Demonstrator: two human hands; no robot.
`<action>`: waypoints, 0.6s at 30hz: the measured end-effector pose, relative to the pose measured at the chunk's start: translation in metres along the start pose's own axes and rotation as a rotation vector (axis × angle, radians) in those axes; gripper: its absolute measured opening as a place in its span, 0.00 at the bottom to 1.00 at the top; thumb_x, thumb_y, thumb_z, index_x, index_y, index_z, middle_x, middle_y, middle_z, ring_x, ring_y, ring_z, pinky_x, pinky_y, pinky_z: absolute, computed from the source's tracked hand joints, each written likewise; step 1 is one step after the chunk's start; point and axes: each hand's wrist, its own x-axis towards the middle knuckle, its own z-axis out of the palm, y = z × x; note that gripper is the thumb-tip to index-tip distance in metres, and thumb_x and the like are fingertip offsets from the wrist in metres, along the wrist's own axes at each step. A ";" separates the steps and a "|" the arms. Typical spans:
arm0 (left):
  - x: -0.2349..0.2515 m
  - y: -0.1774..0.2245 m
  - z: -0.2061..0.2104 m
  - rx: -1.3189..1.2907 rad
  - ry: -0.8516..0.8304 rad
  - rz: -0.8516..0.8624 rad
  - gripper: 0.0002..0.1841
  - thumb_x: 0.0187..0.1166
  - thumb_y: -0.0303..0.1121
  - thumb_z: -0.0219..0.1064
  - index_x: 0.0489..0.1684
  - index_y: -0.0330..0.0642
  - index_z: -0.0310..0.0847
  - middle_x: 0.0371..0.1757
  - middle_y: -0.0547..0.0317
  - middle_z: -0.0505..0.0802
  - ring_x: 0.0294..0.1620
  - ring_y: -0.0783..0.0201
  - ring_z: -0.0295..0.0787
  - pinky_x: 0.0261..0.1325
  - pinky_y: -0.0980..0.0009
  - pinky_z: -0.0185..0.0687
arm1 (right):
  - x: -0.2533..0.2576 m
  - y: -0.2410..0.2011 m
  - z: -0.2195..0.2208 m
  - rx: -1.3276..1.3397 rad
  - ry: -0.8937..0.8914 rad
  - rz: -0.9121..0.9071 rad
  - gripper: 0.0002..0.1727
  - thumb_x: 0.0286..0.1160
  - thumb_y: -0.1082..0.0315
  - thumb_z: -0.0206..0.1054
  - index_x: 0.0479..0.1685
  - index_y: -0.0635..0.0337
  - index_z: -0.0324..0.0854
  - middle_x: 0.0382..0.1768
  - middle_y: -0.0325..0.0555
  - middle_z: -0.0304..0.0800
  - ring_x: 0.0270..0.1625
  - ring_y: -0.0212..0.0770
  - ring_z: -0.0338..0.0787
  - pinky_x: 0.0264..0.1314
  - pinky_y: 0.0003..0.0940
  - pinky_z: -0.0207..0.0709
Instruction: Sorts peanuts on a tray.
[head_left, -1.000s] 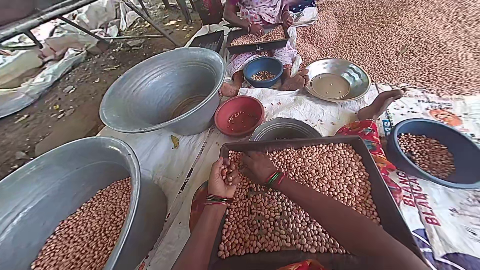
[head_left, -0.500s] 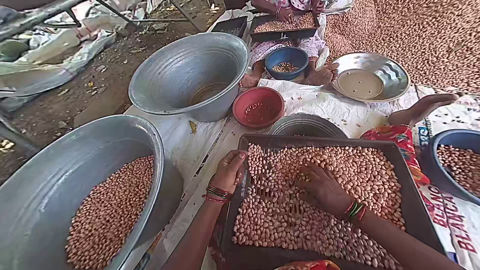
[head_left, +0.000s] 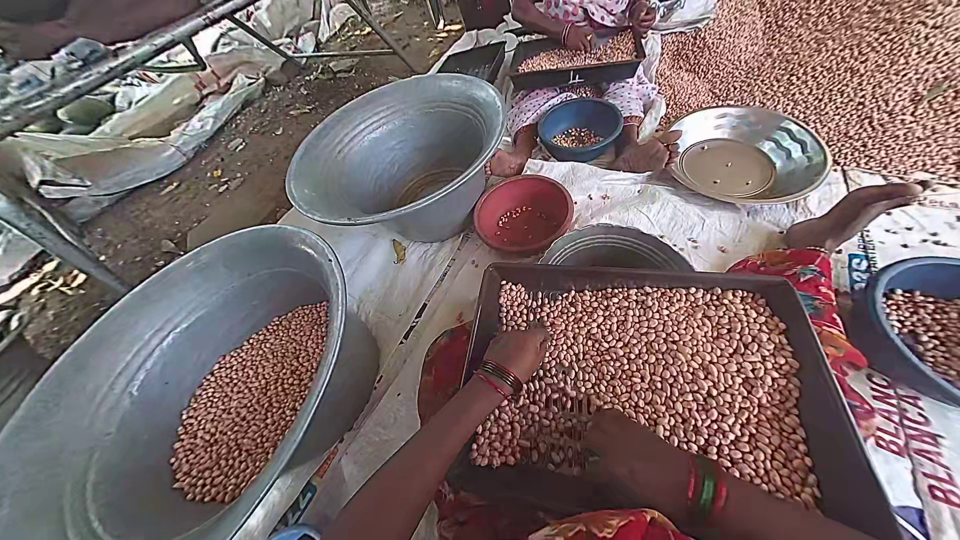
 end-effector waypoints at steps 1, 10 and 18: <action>0.001 0.002 0.000 0.012 -0.013 0.008 0.22 0.95 0.38 0.47 0.80 0.41 0.74 0.68 0.37 0.89 0.72 0.38 0.85 0.75 0.40 0.72 | -0.026 0.004 -0.006 -0.063 0.019 0.050 0.05 0.71 0.72 0.72 0.35 0.64 0.93 0.44 0.62 0.94 0.53 0.67 0.93 0.59 0.68 0.80; 0.010 0.024 0.007 0.126 -0.029 -0.013 0.22 0.96 0.38 0.43 0.78 0.36 0.72 0.67 0.33 0.88 0.71 0.35 0.84 0.72 0.38 0.73 | -0.106 0.043 -0.060 -0.331 0.690 0.426 0.17 0.76 0.63 0.59 0.33 0.64 0.92 0.39 0.56 0.97 0.46 0.62 0.96 0.49 0.57 0.86; -0.010 0.009 0.022 -1.439 0.214 0.117 0.14 0.91 0.24 0.45 0.36 0.43 0.74 0.07 0.76 0.68 0.04 0.83 0.58 0.10 0.87 0.56 | -0.055 -0.008 -0.027 0.467 0.186 0.215 0.14 0.84 0.75 0.60 0.54 0.73 0.89 0.52 0.65 0.94 0.57 0.62 0.94 0.66 0.58 0.82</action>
